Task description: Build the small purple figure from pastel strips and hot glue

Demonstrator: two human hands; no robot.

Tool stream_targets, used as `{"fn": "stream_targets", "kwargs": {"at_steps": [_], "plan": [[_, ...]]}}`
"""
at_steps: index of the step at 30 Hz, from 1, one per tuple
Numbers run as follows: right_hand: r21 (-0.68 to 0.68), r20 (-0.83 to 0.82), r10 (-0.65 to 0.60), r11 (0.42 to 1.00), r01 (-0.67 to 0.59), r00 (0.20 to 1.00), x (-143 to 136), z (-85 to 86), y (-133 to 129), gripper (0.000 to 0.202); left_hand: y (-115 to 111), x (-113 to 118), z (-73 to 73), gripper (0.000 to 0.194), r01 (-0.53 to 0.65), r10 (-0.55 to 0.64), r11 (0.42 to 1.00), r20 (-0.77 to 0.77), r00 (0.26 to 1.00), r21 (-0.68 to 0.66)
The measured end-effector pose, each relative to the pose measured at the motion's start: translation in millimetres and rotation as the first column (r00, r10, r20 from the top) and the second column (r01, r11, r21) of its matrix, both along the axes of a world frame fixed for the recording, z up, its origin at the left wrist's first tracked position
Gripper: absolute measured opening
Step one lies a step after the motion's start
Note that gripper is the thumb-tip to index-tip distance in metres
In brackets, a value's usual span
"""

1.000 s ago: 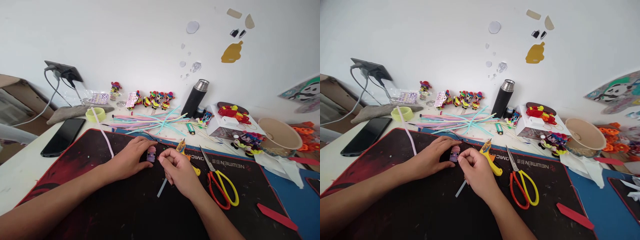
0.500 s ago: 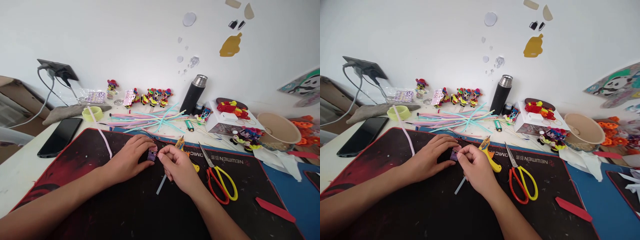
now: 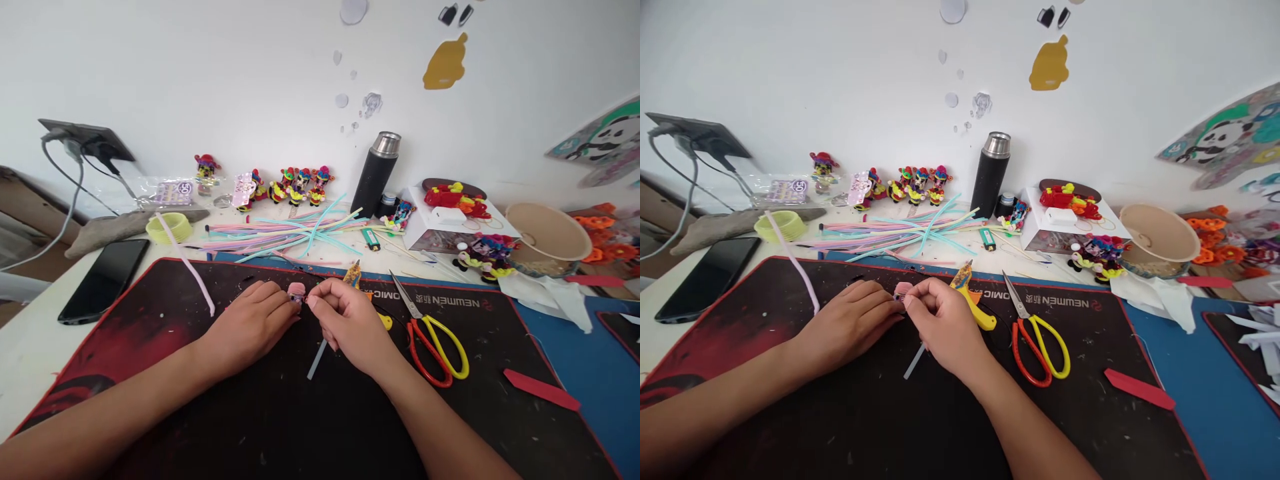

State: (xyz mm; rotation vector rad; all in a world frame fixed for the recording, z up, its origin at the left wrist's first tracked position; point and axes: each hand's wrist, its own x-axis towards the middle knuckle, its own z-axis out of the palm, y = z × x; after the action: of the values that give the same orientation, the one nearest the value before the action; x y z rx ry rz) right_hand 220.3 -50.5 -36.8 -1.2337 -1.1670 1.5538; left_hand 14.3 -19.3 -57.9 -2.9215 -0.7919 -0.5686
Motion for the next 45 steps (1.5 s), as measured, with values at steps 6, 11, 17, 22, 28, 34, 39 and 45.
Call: {"fn": "stream_targets", "kwargs": {"at_steps": [6, 11, 17, 22, 28, 34, 39, 45], "plan": [[0.007, 0.002, -0.003, 1.000, 0.003, 1.000, 0, -0.9, -1, 0.013, -1, -7, -0.1, 0.024, -0.082, 0.083, 0.996, -0.049, 0.995, 0.021], [0.017, 0.024, -0.005, 1.000, 0.005, 1.000, -1, -2.0, -1, 0.012, 0, -6, -0.4, 0.026, -0.122, 0.126, 0.990, -0.047, 0.991, 0.066], [0.035, 0.034, 0.005, 0.999, -0.006, 0.999, 0, -1.8, -1, 0.013, -1, -3, 1.6, 0.025, -0.137, 0.143, 0.987, -0.074, 0.987, 0.079], [0.031, 0.035, 0.002, 1.000, -0.003, 0.999, -1, -1.7, -1, 0.013, -1, -3, 1.1, 0.021, -0.131, 0.139, 0.988, -0.090, 0.986, 0.088], [0.008, 0.022, 0.009, 1.000, -0.010, 1.000, 0, -2.6, -1, 0.014, -1, -3, 2.1, 0.023, -0.134, 0.145, 0.984, -0.093, 0.985, 0.113], [0.012, 0.034, 0.016, 1.000, -0.016, 0.999, 0, -1.1, -1, 0.015, -3, -6, -0.2, 0.024, -0.113, 0.119, 0.989, -0.062, 0.991, 0.099], [0.008, 0.025, 0.013, 1.000, -0.013, 1.000, 0, 0.0, -1, 0.017, -5, -8, -1.0, 0.019, -0.085, 0.085, 0.996, -0.007, 0.996, 0.029], [0.000, 0.043, 0.014, 1.000, -0.014, 0.999, 1, 2.3, -1, 0.017, -6, -18, 9.2, 0.023, -0.170, 0.174, 0.983, 0.054, 0.983, -0.062]]}}
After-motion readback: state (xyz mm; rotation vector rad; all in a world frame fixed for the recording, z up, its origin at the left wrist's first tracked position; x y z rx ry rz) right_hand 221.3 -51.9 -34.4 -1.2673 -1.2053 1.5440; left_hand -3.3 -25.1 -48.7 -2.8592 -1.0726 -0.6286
